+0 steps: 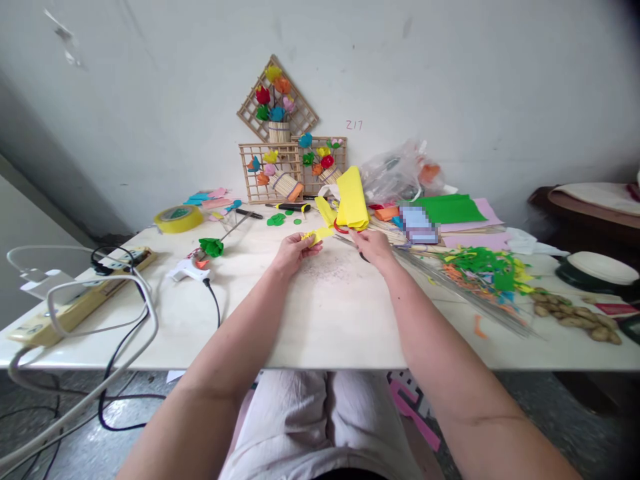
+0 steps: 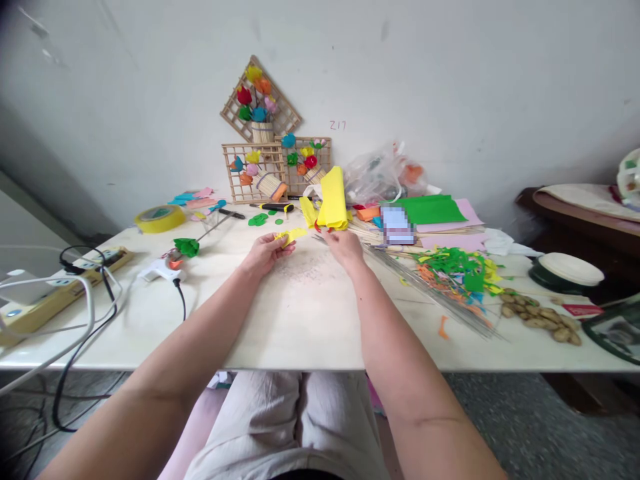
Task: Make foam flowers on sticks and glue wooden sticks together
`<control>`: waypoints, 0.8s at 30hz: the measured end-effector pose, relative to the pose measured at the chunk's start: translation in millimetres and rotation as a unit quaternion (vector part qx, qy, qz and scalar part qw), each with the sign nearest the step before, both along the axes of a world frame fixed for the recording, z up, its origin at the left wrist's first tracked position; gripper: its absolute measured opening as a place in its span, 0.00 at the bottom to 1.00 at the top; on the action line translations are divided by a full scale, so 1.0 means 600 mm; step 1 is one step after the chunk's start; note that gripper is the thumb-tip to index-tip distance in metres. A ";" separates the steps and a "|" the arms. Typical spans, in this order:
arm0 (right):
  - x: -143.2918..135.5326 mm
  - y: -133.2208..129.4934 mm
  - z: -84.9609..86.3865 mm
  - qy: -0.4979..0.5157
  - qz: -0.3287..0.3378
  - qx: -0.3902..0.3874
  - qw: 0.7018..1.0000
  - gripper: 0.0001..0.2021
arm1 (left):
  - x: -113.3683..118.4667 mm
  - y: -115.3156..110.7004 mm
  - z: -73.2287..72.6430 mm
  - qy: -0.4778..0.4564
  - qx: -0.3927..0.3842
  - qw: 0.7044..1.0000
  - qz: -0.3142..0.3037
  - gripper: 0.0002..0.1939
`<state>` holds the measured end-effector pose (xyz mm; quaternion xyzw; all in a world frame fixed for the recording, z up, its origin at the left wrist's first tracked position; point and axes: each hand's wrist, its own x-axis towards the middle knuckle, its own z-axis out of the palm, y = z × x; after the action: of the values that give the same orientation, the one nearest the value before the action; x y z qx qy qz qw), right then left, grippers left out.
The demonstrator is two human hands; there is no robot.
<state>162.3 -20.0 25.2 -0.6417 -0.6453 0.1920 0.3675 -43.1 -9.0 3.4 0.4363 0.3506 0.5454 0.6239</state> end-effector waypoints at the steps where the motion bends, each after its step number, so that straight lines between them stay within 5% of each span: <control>1: -0.010 -0.002 -0.002 0.107 0.028 -0.042 0.993 0.21 | 0.001 -0.002 0.000 0.008 0.004 1.000 -0.011 0.09; 4: -0.037 -0.009 -0.009 0.325 0.101 -0.137 0.930 0.19 | 0.004 -0.005 0.000 0.031 0.016 0.998 -0.048 0.12; 7: -0.050 -0.010 -0.019 0.388 0.123 -0.138 0.903 0.11 | 0.007 -0.005 -0.002 0.046 0.023 0.996 -0.079 0.14; 24: -0.047 0.004 -0.042 0.332 0.137 -0.080 0.930 0.05 | 0.010 -0.001 -0.001 -0.003 -0.062 0.995 -0.073 0.04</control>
<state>134.1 -17.5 -0.2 -0.4740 -0.5506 0.4937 0.4779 -36.8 -9.4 2.8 0.4197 0.3493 0.4769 0.6888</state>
